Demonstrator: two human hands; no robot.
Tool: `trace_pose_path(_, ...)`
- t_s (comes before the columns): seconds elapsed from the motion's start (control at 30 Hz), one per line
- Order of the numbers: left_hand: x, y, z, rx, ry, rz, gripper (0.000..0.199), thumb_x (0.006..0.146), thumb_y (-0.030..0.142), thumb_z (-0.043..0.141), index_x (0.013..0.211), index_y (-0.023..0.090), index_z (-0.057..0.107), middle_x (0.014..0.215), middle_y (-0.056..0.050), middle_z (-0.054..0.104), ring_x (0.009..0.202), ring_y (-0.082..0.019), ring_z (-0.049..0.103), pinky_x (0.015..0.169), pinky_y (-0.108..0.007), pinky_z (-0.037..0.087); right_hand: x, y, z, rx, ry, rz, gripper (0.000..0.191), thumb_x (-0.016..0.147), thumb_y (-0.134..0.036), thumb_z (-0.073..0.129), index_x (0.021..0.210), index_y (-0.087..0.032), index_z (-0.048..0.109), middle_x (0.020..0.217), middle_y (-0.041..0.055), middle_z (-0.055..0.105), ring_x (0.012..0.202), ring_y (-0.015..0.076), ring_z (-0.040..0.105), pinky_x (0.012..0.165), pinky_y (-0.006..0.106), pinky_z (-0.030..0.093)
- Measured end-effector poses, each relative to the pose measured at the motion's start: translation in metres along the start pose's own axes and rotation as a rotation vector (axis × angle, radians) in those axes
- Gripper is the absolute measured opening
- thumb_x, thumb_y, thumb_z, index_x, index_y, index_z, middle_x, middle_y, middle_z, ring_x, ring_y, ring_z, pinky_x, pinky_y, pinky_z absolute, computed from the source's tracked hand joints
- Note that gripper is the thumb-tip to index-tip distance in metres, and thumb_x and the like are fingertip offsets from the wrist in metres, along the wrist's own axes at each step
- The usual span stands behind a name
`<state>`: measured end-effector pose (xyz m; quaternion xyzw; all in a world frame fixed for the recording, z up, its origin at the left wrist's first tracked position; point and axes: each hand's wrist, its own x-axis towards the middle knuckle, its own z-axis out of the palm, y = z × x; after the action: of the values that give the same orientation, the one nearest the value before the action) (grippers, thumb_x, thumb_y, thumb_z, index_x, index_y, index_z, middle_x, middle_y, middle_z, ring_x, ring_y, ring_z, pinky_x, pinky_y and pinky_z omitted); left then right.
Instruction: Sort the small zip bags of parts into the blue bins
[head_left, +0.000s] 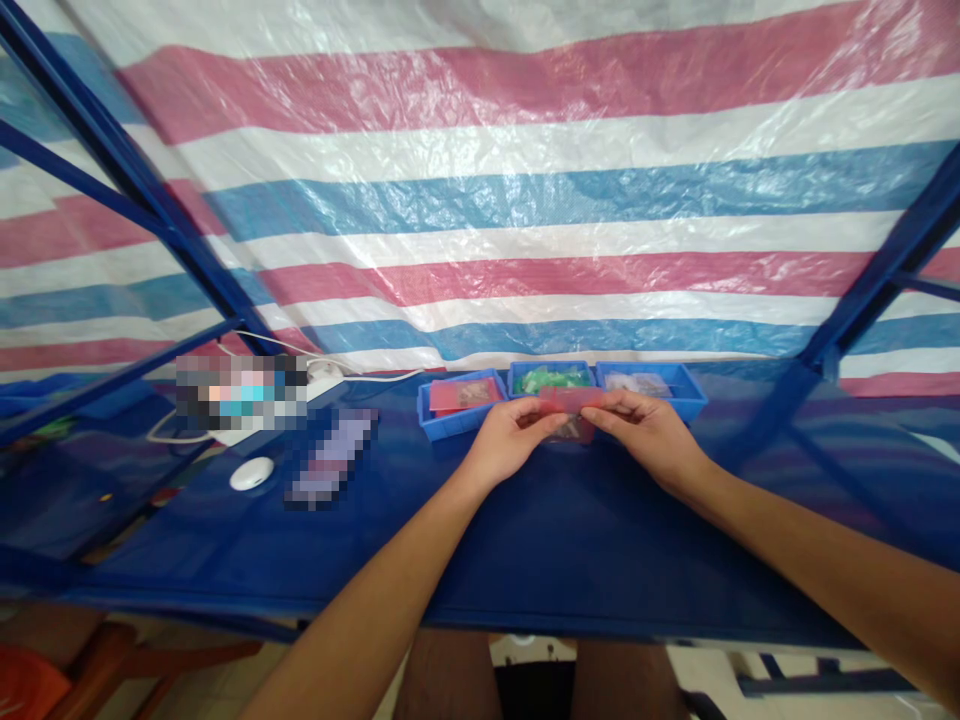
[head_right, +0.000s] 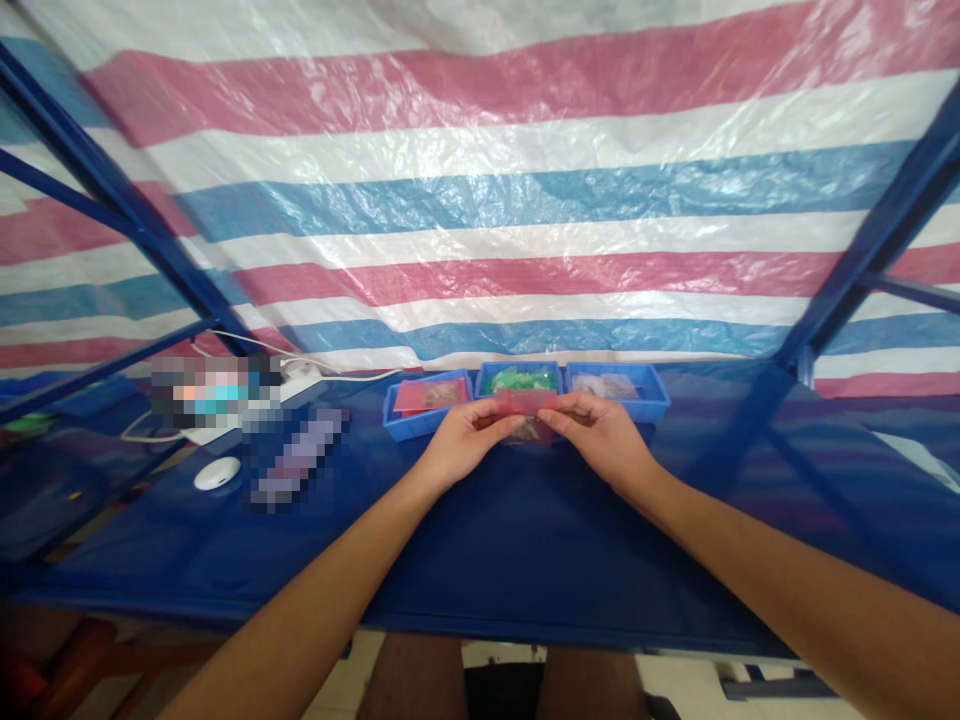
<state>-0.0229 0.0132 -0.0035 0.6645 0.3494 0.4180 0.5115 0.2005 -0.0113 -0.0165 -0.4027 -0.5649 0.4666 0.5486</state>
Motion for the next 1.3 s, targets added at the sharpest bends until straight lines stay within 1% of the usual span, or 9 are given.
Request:
trace_pose_path(0.07,0.0,0.0,-0.001,0.048,0.028,0.031,0.04,0.086,0.048,0.081,0.108,0.014,0.08,0.108,-0.01,0.081,0.095,-0.024,0.075,0.092,-0.034,0.056,0.0,-0.001,0.001,0.006,-0.004,0.003,0.036,0.076,-0.053,0.091,0.094,-0.024,0.079,0.094,0.0042,0.082,0.084,0.0227,0.074,0.089,0.039,0.059)
trace_pose_path(0.2,0.001,-0.002,-0.002,0.07,-0.009,0.041,0.042,0.086,0.046,0.081,0.114,0.015,0.078,0.112,-0.01,0.081,0.099,-0.025,0.075,0.093,-0.034,0.057,0.001,0.0,0.001,-0.024,0.029,0.018,0.039,0.073,-0.055,0.091,0.093,-0.023,0.079,0.096,0.0047,0.082,0.088,0.0239,0.075,0.092,0.041,0.058)
trace_pose_path(0.47,0.001,-0.004,-0.003,0.151,0.041,0.089,0.037,0.09,0.048,0.076,0.106,0.015,0.079,0.105,-0.009,0.081,0.092,-0.023,0.074,0.086,-0.032,0.056,0.003,0.008,-0.001,-0.002,0.029,0.012,0.036,0.077,-0.053,0.089,0.097,-0.025,0.078,0.099,0.0045,0.082,0.093,0.024,0.076,0.096,0.04,0.058)
trace_pose_path(0.57,0.001,-0.003,-0.003,0.159,0.052,0.105,0.036,0.091,0.049,0.075,0.104,0.015,0.079,0.101,-0.008,0.08,0.089,-0.022,0.074,0.083,-0.031,0.056,0.003,0.008,-0.001,0.004,0.037,-0.005,0.036,0.079,-0.053,0.087,0.099,-0.025,0.078,0.101,0.0047,0.083,0.095,0.0248,0.077,0.097,0.042,0.058)
trace_pose_path(0.7,0.002,-0.004,-0.003,0.188,0.081,0.097,0.036,0.089,0.048,0.078,0.102,0.015,0.079,0.101,-0.009,0.081,0.089,-0.022,0.073,0.082,-0.03,0.056,0.003,0.006,-0.001,-0.009,0.0,0.0,0.041,0.077,-0.054,0.089,0.104,-0.026,0.078,0.108,0.0057,0.083,0.102,0.0281,0.077,0.102,0.045,0.058)
trace_pose_path(0.87,0.001,-0.001,-0.004,0.239,0.07,0.098,0.034,0.09,0.048,0.077,0.098,0.016,0.082,0.098,-0.008,0.081,0.086,-0.021,0.073,0.083,-0.03,0.055,0.002,0.004,-0.002,-0.06,0.003,0.014,0.04,0.078,-0.057,0.087,0.1,-0.024,0.08,0.104,0.0067,0.083,0.097,0.0294,0.077,0.098,0.046,0.059)
trace_pose_path(1.07,0.0,0.004,-0.003,0.152,0.06,0.057,0.038,0.088,0.051,0.078,0.102,0.016,0.083,0.099,-0.007,0.082,0.084,-0.021,0.073,0.079,-0.029,0.055,0.003,0.009,-0.004,-0.074,0.017,0.008,0.037,0.08,-0.056,0.086,0.097,-0.024,0.08,0.103,0.0058,0.082,0.097,0.0287,0.076,0.098,0.045,0.058)
trace_pose_path(1.2,0.001,0.003,-0.004,0.167,0.083,0.048,0.039,0.086,0.052,0.079,0.101,0.017,0.084,0.098,-0.007,0.082,0.083,-0.021,0.072,0.078,-0.028,0.054,0.003,0.011,-0.005,-0.072,0.019,-0.008,0.037,0.08,-0.057,0.086,0.096,-0.024,0.078,0.104,0.0059,0.082,0.097,0.0283,0.075,0.097,0.044,0.058)
trace_pose_path(1.3,0.001,0.002,-0.005,0.156,0.131,0.05,0.039,0.084,0.051,0.081,0.1,0.016,0.084,0.097,-0.007,0.083,0.084,-0.021,0.073,0.08,-0.029,0.055,0.002,0.008,-0.003,-0.05,0.033,-0.005,0.04,0.078,-0.059,0.087,0.095,-0.025,0.078,0.102,0.0057,0.082,0.095,0.0281,0.075,0.095,0.044,0.059)
